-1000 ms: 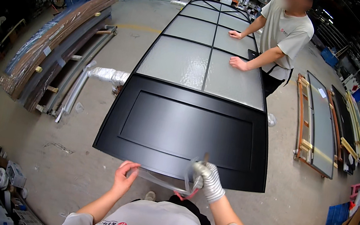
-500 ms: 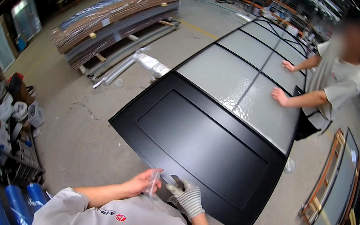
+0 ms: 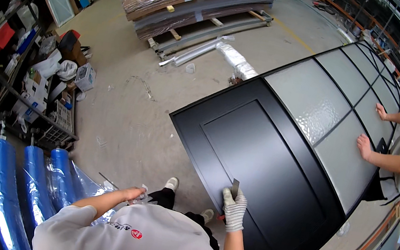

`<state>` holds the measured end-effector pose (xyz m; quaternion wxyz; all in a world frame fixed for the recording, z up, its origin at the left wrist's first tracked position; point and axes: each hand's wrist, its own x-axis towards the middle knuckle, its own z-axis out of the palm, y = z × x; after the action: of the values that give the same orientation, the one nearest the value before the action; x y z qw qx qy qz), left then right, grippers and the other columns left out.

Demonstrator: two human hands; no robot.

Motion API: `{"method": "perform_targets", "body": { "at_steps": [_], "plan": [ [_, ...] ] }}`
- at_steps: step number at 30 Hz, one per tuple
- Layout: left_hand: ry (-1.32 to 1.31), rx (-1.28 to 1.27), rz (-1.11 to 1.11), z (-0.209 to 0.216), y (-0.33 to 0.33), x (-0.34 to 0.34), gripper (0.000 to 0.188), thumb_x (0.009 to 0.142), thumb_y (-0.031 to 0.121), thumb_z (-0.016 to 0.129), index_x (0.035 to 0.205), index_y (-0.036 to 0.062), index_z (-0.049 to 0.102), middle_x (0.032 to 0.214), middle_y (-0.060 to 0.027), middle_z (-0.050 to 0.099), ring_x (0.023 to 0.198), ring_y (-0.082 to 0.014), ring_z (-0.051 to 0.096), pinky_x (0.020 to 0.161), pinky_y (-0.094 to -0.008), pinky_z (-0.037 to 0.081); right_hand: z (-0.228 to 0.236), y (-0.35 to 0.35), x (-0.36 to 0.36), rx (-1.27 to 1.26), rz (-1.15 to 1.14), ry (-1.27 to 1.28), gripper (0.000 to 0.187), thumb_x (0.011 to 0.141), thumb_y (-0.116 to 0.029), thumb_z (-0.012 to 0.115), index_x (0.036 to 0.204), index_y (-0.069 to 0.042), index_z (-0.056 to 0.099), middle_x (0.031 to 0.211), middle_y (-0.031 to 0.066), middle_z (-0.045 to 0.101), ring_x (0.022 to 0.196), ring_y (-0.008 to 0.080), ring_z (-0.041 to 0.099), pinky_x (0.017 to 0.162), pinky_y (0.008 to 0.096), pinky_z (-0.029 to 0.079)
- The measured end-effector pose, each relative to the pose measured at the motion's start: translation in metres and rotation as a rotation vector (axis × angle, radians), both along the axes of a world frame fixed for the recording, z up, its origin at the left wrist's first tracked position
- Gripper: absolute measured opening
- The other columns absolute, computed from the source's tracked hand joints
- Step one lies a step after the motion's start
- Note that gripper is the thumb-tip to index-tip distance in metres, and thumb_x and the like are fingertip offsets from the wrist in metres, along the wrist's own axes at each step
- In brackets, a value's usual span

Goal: The person aligns a black door panel with a large glass frame and secures it using a red zip tie. They then use a utility knife to trim the excess length of the zip tie and clean the edges of the door panel.

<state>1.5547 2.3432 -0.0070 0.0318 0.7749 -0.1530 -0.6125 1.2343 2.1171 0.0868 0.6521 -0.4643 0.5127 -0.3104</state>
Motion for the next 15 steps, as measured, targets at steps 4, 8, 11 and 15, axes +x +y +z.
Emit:
{"method": "perform_targets", "body": {
  "at_steps": [4,8,11,15],
  "plan": [
    [0.065,-0.093,-0.071,-0.002,0.001,0.044,0.091,0.066,0.073,0.060,0.127,0.0055,0.053,0.129,-0.0200,0.049,0.110,-0.0321,0.055,0.082,-0.0418,0.051,-0.003,-0.006,0.060,-0.048,0.028,0.007,0.010,0.087,-0.015,0.061,0.082,-0.007,0.057,0.055,-0.0049,0.046,0.041,0.0027,0.036,0.037,0.0198,0.029],
    [0.157,-0.259,-0.192,-0.007,-0.008,0.135,0.067,0.061,0.051,0.080,0.109,0.0068,0.063,0.107,-0.0099,0.062,0.098,-0.0212,0.059,0.081,-0.0380,0.048,-0.038,-0.013,0.120,-0.176,-0.054,0.079,0.011,0.085,-0.012,0.063,0.078,-0.005,0.057,0.060,-0.0051,0.047,0.052,0.0041,0.039,0.045,0.0216,0.034],
    [0.165,-0.320,0.120,-0.042,-0.008,0.219,0.035,0.069,0.029,0.082,0.093,0.0095,0.066,0.086,-0.0003,0.067,0.080,-0.0105,0.060,0.067,-0.0291,0.047,-0.055,-0.026,0.164,-0.150,-0.150,0.110,0.011,0.085,-0.012,0.063,0.077,-0.007,0.057,0.060,-0.0052,0.047,0.051,0.0041,0.039,0.044,0.0220,0.033],
    [-0.054,-0.527,0.601,-0.041,-0.018,0.327,0.030,0.071,0.029,0.080,0.089,0.0090,0.065,0.079,0.0006,0.065,0.072,-0.0094,0.057,0.059,-0.0272,0.043,-0.044,-0.044,0.229,-0.170,-0.295,0.127,0.014,0.087,-0.016,0.062,0.077,-0.010,0.053,0.052,-0.0053,0.043,0.038,0.0045,0.034,0.034,0.0218,0.026]
  ]
}}
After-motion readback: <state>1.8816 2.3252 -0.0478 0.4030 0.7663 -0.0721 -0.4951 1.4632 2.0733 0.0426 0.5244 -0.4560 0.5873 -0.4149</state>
